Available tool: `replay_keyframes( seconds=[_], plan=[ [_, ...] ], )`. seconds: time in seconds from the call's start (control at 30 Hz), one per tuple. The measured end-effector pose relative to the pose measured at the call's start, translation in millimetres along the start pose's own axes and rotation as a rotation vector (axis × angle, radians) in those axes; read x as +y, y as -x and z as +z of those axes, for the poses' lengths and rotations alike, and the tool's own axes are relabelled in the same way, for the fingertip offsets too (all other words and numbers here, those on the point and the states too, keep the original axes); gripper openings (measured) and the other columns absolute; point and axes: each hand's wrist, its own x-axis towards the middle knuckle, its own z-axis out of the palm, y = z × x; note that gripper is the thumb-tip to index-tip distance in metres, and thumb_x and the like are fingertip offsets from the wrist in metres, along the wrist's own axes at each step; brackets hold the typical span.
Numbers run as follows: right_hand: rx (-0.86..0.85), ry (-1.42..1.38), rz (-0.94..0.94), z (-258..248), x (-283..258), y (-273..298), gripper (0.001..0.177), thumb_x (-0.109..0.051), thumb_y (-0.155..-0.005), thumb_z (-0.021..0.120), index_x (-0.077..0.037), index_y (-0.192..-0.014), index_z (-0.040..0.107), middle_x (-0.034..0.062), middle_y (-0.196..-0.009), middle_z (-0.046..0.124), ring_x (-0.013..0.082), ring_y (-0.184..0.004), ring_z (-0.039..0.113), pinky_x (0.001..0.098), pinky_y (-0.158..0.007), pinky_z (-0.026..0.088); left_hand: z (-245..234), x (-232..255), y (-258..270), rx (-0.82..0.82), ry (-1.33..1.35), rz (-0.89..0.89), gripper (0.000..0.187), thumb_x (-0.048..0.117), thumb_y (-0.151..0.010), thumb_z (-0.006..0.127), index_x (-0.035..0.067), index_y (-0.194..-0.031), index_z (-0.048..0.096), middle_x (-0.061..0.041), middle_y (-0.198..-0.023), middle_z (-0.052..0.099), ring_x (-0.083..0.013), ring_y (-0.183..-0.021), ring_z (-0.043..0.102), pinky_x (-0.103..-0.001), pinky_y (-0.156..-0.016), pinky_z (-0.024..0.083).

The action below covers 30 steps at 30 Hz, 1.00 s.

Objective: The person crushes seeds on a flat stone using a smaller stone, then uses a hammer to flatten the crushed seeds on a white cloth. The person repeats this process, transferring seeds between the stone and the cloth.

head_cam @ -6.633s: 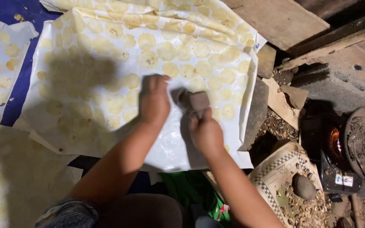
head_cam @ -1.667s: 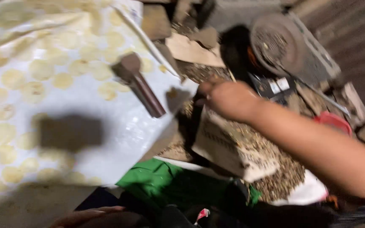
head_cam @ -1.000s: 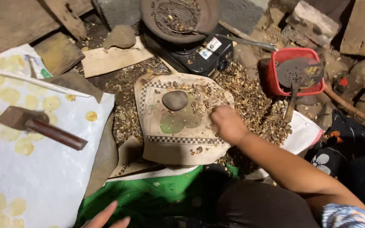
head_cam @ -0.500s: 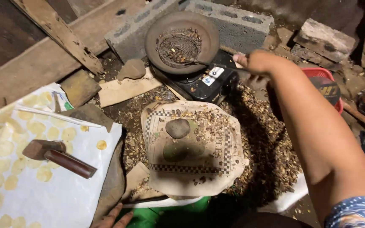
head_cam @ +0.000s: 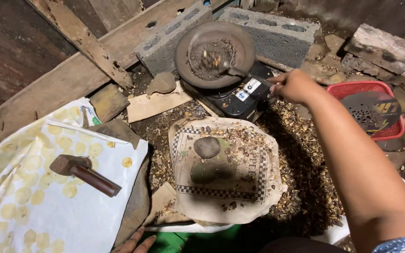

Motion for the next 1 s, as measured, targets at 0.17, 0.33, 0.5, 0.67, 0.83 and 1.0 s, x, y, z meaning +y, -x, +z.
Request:
replay_keyframes(
  seconds=[0.17, 0.33, 0.5, 0.67, 0.83, 1.0],
  plan=[
    [0.043, -0.011, -0.066, -9.8, -5.8, 14.4, 0.030, -0.023, -0.102, 0.066, -0.021, -0.132, 0.072, 0.0109, -0.081, 0.072, 0.0135, -0.049, 0.043, 0.0260, -0.047, 0.037, -23.9, -4.3, -8.3, -0.369, 0.008, 0.058, 0.050, 0.051, -0.099, 0.046, 0.052, -0.149, 0.043, -0.005, -0.162, 0.029, -0.0269, -0.142, 0.043, -0.044, -0.117, 0.037],
    [0.030, -0.001, -0.048, 6.1, -9.3, 18.5, 0.029, -0.021, -0.101, 0.066, -0.020, -0.128, 0.074, 0.0094, -0.090, 0.077, 0.0142, -0.052, 0.046, 0.0271, -0.054, 0.041, -41.8, -9.1, -22.6, -0.699, -0.110, -0.002, 0.057, 0.057, -0.106, 0.033, 0.052, -0.160, 0.016, -0.007, -0.170, 0.006, -0.0306, -0.153, 0.025, -0.042, -0.126, 0.028],
    [0.058, 0.014, -0.084, 5.8, 9.5, 20.3, 0.031, -0.023, -0.101, 0.067, -0.019, -0.131, 0.073, 0.0114, -0.088, 0.078, 0.0160, -0.048, 0.047, 0.0288, -0.046, 0.036, -92.3, 6.5, -29.4, -0.346, 0.221, 0.303, 0.055, 0.027, -0.102, 0.050, 0.024, -0.156, 0.040, -0.013, -0.168, 0.016, -0.0315, -0.151, 0.028, -0.045, -0.119, 0.030],
    [0.029, 0.221, -0.087, 7.9, 22.3, 44.1, 0.033, -0.031, -0.103, 0.062, -0.025, -0.135, 0.070, 0.0132, -0.108, 0.075, 0.0201, -0.062, 0.062, 0.0356, -0.068, 0.057, -223.2, 50.1, -90.1, -0.159, 0.148, 0.305, 0.092, 0.059, -0.087, 0.072, 0.017, -0.158, 0.030, -0.021, -0.165, 0.021, -0.0418, -0.150, 0.027, -0.055, -0.116, 0.028],
    [0.017, 0.465, -0.120, 3.7, 50.2, 106.5, 0.038, -0.036, -0.103, 0.064, -0.003, -0.114, 0.078, 0.0238, -0.077, 0.076, 0.0312, -0.057, 0.070, 0.0432, -0.067, 0.061, -228.5, 135.5, -168.8, 0.067, 0.125, 0.142, 0.090, 0.041, -0.086, 0.075, -0.002, -0.153, 0.033, -0.030, -0.164, 0.026, -0.0490, -0.150, 0.024, -0.058, -0.118, 0.025],
    [-0.044, 0.580, -0.004, 11.7, 67.0, 168.2, 0.039, -0.034, -0.101, 0.061, -0.040, -0.140, 0.064, 0.0105, -0.075, 0.085, 0.0164, -0.040, 0.058, 0.0274, -0.047, 0.058, -173.1, 202.0, -215.7, 0.166, 0.615, -0.157, 0.127, 0.062, -0.089, 0.064, -0.012, -0.155, -0.015, -0.033, -0.163, -0.027, -0.0434, -0.155, -0.019, -0.050, -0.128, -0.007]
  ],
)
